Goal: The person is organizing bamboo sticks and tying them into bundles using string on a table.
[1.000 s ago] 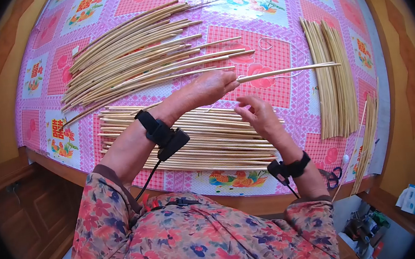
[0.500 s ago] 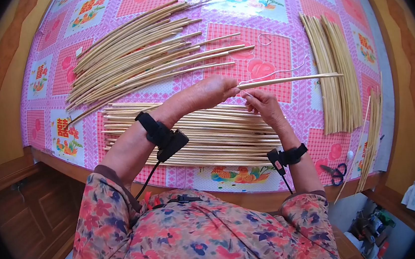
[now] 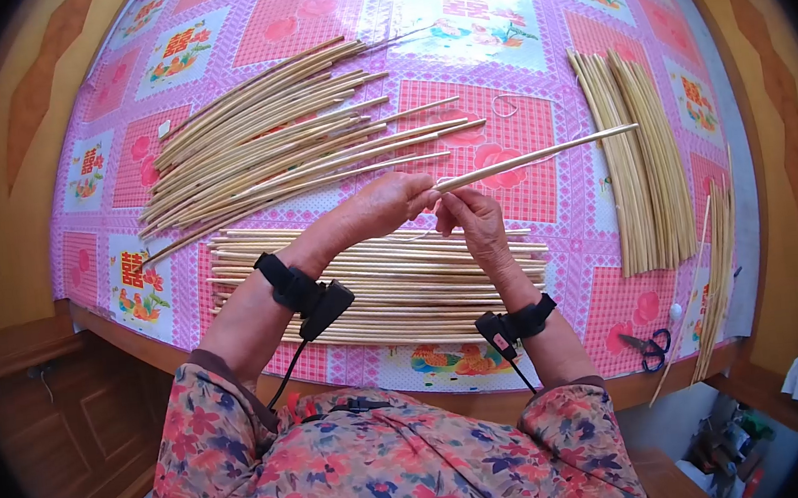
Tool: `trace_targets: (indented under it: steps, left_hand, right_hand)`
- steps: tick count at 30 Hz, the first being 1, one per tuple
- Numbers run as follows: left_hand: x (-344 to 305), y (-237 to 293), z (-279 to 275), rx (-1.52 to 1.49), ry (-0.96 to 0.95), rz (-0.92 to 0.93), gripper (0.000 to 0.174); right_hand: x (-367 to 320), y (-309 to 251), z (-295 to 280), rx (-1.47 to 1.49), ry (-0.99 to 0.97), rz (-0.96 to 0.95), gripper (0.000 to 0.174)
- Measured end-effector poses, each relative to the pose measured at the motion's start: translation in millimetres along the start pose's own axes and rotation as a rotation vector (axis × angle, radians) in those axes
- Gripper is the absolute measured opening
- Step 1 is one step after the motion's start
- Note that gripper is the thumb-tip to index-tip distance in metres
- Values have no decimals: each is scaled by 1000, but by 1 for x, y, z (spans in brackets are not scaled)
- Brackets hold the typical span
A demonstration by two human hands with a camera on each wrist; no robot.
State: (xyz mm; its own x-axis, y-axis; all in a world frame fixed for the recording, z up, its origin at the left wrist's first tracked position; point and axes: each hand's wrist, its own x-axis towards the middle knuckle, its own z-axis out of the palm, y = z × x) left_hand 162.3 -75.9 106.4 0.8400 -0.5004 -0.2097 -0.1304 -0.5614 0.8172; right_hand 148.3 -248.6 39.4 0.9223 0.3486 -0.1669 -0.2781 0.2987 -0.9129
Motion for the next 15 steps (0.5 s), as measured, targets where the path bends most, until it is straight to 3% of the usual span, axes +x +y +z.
trace_targets:
  steps: [2,5,7,10,12,15]
  left_hand:
    - [-2,-4,1,-8,2,-7,24]
    - [-7,-6,1,-96,80,10,28]
    - [-11,-1,-9,-320,89,-1,28]
    - [-22,7,-29,-443,80,-7,26]
    - [-30,11,-44,-512,118,-11,25]
    - [-43,12,-51,-436,103,-5,26]
  right_hand:
    - [-1,2,0,-338,-39,-88,17]
    - [-2,2,-1,-441,-3,-22,16]
    - [-1,3,-11,-528,-2,14,17]
    - [-1,5,-41,-686,139,102,18]
    - [-4,9,-64,-1074,207,-222,19]
    - [-18,-17,-67,-1335,296,-124,17]
